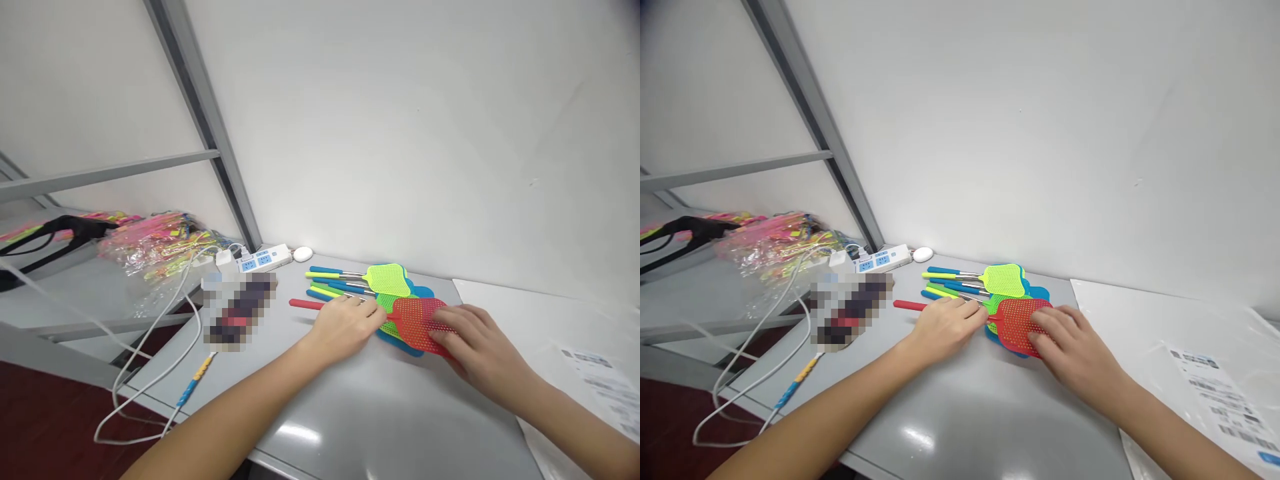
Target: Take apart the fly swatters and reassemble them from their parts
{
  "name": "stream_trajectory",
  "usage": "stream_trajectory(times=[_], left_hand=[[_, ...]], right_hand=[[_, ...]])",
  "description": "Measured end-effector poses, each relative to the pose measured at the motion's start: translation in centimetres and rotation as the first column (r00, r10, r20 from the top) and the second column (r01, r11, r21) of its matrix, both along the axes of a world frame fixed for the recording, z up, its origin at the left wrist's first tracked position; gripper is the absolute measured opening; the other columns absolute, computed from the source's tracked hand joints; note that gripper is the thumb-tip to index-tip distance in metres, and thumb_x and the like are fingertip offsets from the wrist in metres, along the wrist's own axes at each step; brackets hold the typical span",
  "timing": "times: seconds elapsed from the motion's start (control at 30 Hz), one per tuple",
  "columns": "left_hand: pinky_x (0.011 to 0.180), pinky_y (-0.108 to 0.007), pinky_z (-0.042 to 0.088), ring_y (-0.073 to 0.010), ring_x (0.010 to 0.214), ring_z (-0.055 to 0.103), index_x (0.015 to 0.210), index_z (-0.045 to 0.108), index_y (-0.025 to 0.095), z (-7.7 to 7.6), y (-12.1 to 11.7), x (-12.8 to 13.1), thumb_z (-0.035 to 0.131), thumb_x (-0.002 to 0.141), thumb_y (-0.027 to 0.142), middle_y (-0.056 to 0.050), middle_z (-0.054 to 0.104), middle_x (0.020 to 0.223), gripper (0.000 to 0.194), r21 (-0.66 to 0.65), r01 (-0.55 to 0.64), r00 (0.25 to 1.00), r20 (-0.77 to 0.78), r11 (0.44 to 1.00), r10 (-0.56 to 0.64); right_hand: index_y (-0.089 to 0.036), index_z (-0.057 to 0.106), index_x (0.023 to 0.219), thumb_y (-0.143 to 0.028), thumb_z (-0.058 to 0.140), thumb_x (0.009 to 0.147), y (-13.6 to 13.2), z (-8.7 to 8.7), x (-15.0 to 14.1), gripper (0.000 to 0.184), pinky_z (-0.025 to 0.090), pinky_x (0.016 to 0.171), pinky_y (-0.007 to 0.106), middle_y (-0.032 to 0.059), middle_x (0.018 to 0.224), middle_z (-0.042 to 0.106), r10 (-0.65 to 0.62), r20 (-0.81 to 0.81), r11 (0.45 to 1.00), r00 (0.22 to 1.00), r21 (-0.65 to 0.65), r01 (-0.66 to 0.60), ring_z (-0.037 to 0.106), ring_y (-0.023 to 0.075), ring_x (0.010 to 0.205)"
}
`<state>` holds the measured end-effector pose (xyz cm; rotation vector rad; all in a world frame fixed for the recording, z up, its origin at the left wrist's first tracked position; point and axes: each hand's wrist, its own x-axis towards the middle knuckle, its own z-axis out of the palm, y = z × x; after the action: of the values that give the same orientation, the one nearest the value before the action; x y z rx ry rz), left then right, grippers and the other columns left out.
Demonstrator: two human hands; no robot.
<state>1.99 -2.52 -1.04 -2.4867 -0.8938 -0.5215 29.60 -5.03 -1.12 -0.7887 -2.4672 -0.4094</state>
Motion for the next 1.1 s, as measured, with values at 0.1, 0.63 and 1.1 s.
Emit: stream_trajectory(times=[0.1, 0.63, 1.1], left_hand=[[0.056, -0.032, 0.032, -0.0149, 0.066, 0.054, 0.09, 0.057, 0.02, -0.8, 0.0, -0.5, 0.049, 0.089, 0.012, 0.001, 0.059, 0.076, 0.011, 0.044, -0.005, 0.998, 0.07, 0.999, 0.002], [0.058, -0.031, 0.025, -0.0156, 0.063, 0.05, 0.084, 0.058, 0.02, -1.0, 0.3, 0.1, 0.046, 0.096, 0.02, 0.0, 0.056, 0.07, 0.017, -0.094, 0.007, 0.988, 0.152, 0.996, 0.007], [0.059, -0.029, 0.027, -0.0144, 0.065, 0.044, 0.098, 0.064, 0.022, -0.4, -0.5, 0.4, 0.051, 0.091, 0.011, 0.0, 0.055, 0.071, 0.018, 0.048, 0.021, 0.987, 0.155, 0.999, -0.028]], right_hand=[[-0.022, 0.037, 0.142, -0.069, 0.043, 0.088, -0.1, -1.3, -0.5, 0.073, 0.041, 0.101, 0.054, 0.0179, 0.147, 0.039, -0.164, -0.231, 0.942, 0.959, -0.326, 0.082, 0.043, 0.036, 0.13], [-0.026, 0.059, 0.091, -0.001, 0.058, 0.081, 0.4, -4.1, 1.5, 0.027, 0.053, 0.065, 0.033, 0.0041, 0.093, 0.067, 0.031, -0.407, 0.998, 0.913, 0.062, -0.006, 0.064, 0.0182, 0.081], [-0.024, 0.062, 0.098, -0.056, 0.029, 0.098, 0.7, -4.7, 1.0, 0.046, 0.049, 0.062, 0.033, 0.0031, 0.078, 0.062, -0.613, -0.663, 0.521, 0.43, -0.748, -0.411, 0.059, 0.0184, 0.068]])
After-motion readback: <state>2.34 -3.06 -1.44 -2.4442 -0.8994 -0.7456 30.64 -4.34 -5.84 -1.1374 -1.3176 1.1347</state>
